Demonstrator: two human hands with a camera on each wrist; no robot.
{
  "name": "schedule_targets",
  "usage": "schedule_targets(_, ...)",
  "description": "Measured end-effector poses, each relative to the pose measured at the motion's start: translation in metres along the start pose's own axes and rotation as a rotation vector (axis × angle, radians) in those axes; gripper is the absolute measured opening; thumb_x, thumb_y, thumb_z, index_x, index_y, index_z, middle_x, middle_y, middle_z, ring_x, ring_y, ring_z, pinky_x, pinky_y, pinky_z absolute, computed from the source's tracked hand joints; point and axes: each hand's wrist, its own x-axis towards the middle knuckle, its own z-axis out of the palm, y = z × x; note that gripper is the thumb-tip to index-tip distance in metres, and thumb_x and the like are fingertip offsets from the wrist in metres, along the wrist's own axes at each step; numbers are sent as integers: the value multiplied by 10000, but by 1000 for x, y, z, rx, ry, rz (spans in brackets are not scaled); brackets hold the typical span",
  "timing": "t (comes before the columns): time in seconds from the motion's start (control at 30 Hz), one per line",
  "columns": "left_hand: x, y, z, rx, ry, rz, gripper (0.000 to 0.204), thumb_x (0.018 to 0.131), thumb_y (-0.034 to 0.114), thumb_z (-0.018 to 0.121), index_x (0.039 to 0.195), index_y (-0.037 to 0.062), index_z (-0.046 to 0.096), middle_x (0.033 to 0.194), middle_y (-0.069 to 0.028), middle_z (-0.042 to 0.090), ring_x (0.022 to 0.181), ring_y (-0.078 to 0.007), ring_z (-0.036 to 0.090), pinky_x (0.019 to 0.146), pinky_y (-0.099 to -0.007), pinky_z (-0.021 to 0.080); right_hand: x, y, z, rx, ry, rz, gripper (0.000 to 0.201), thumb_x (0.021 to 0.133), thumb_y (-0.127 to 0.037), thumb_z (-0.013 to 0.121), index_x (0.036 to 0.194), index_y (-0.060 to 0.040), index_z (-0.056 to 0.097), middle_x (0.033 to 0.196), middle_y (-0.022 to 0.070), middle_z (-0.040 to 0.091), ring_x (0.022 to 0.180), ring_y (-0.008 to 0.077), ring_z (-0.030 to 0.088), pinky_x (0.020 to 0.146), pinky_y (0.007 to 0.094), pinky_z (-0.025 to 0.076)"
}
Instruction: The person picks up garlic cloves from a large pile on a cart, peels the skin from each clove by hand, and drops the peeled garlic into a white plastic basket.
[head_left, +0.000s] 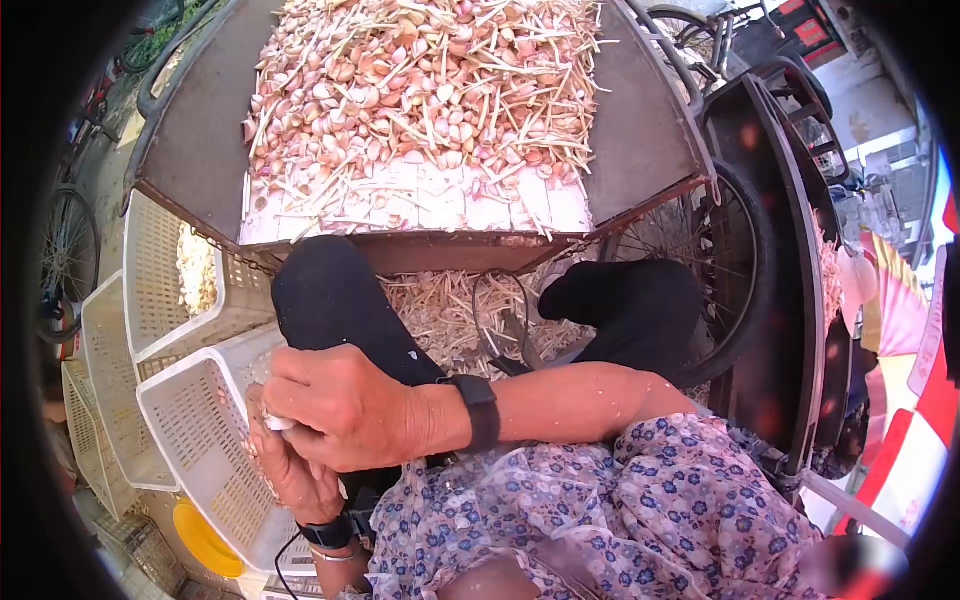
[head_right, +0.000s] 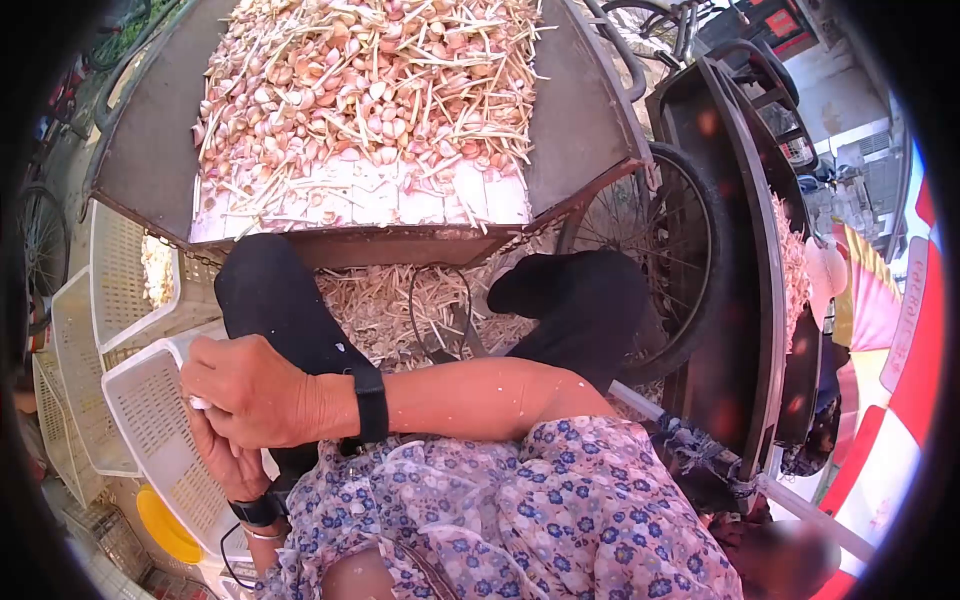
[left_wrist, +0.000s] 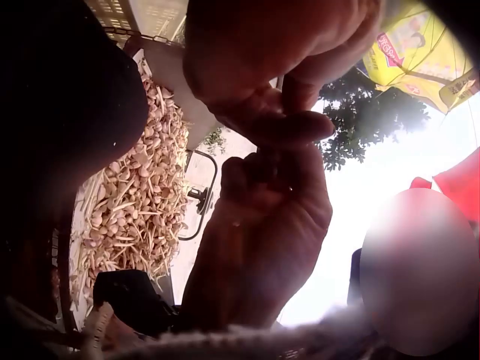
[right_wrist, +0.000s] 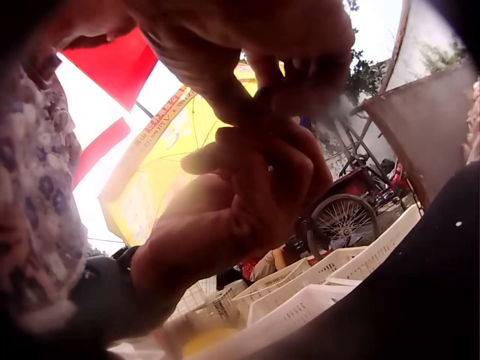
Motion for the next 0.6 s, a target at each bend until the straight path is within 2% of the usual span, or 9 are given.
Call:
schedule_targets(0.07,1,2,2,10,98,-28,486,923,256,546,1326,49,369,1172,-74,530,987,-154,572,784,-244,511,4,12,3,-19,-118,-19,189,654,-47,634,751,-28,473,707,92,417,612,262,525,468,348,423)
schedule_targets(0.2,31,6,-7,-484,-288,-256,307,965,186,448,1180,-32,432,1054,-133,507,722,-106,491,527,-191,426,8,26,-23,19,-445,31,153,742,-94,586,857,-30,507,803,87,503,675,195,555,539,330,461)
schedule_targets(0.23,40,10,-14,-579,-371,-304,278,971,170,432,1134,-54,453,1002,-144,507,633,-89,462,449,-172,395,9,32,-46,-6,-442,98,164,756,-127,596,864,-24,526,780,98,524,666,199,569,545,337,466)
schedule_targets(0.3,45,58,-53,-747,-60,-241,198,979,153,413,1058,-27,438,828,-87,411,568,-58,323,425,-155,306,-3,67,-118,-270,-58,433,210,784,-193,615,877,-12,563,732,121,566,648,207,597,557,352,477)
schedule_targets(0.37,65,81,-188,-390,-85,-32,290,984,143,389,1147,-93,434,1035,-186,477,704,-117,462,485,-164,437,-33,116,-192,-564,472,943,273,812,-260,635,891,-1,601,685,143,608,629,215,625,568,366,488)
schedule_targets(0.4,74,80,-234,98,140,31,327,983,157,393,1187,-98,407,1091,-211,458,807,-155,478,587,-204,471,-52,138,-221,-695,603,1143,308,826,-293,645,897,5,620,661,154,629,620,219,638,574,373,493)
schedule_targets(0.47,86,73,-289,1094,572,166,415,980,187,402,1267,-108,352,1203,-259,420,1014,-232,509,790,-284,539,-108,194,-260,-1023,518,1162,296,818,-266,633,907,15,614,700,202,629,661,301,640,604,409,488)
schedule_targets(0.5,87,69,-294,982,620,92,455,975,199,411,1295,-110,313,1245,-277,385,1095,-271,457,873,-319,491,-127,218,-270,-1181,474,1163,290,814,-253,627,912,20,610,719,225,628,681,343,641,618,427,486)
schedule_targets(0.6,92,74,-284,623,746,-20,567,963,228,436,1363,-109,215,1337,-318,301,1266,-363,344,1047,-390,383,-101,225,-269,-1078,610,829,252,795,-204,617,911,20,610,777,258,623,745,429,611,654,467,476)
